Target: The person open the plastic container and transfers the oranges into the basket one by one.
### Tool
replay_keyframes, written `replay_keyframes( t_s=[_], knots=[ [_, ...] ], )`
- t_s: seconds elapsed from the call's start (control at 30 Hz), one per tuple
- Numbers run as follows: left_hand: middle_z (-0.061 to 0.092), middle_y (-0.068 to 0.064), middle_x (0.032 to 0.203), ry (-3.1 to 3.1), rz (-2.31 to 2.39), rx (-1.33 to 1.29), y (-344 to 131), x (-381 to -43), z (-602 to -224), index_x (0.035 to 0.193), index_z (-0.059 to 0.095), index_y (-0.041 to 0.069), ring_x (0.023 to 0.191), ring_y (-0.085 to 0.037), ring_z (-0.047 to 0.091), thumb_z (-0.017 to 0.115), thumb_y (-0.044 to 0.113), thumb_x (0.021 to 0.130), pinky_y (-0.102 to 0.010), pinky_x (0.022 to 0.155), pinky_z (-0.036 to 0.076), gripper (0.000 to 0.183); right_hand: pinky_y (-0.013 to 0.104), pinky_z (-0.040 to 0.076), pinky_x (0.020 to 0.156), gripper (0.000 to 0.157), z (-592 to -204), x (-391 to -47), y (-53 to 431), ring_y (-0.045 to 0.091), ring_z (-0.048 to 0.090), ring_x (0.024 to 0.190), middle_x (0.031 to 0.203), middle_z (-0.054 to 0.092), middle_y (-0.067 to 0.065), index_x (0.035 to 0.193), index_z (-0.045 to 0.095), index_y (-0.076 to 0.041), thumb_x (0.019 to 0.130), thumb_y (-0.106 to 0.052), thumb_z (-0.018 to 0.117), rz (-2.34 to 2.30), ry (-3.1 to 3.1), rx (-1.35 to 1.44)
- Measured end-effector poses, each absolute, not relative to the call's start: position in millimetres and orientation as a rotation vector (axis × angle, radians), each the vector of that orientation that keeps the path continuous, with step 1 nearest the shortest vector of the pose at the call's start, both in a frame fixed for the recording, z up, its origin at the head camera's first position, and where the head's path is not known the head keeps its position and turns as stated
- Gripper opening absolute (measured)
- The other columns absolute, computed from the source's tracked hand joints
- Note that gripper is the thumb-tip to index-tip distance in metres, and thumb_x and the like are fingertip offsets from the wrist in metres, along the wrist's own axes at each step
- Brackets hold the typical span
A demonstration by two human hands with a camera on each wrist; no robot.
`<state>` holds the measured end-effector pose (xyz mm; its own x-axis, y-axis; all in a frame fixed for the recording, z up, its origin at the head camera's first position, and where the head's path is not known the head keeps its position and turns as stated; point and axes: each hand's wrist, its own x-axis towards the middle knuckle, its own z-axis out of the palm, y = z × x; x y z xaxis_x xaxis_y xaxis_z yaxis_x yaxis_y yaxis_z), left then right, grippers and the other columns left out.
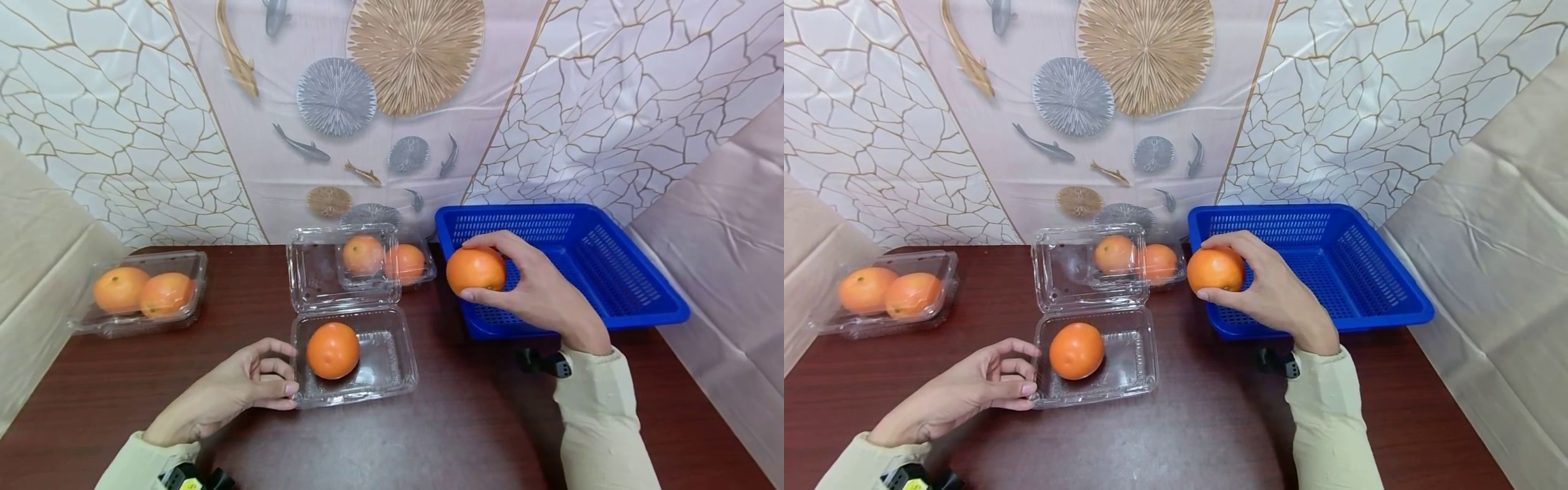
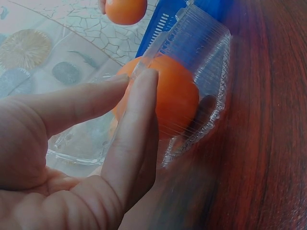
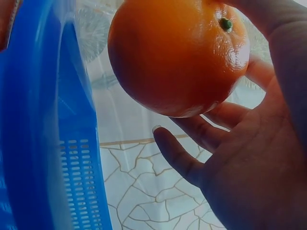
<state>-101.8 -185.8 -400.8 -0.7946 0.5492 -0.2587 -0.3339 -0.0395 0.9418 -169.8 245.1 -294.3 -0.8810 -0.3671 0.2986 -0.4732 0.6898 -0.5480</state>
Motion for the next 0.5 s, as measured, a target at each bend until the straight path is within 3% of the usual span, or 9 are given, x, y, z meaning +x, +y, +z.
replay_keyframes(
  t_s=[0.5],
  knots=[
    [0.062,-0.003,0.097,1.659,1.874,0.234,-186,-102,-400,0.134,0.035,-0.006,0.089,-0.014,0.070,0.066,-0.005,0.093,-0.042,0.088,0.065,0.051,0.025,0.051,0.088,0.058,-298,-178,259,0.011,0.057,0.114,0.130,0.061,-0.008,0.129,0.061,-0.031,0.079,-0.040,0.088,0.891,-2.762,0.604]
  ],
)
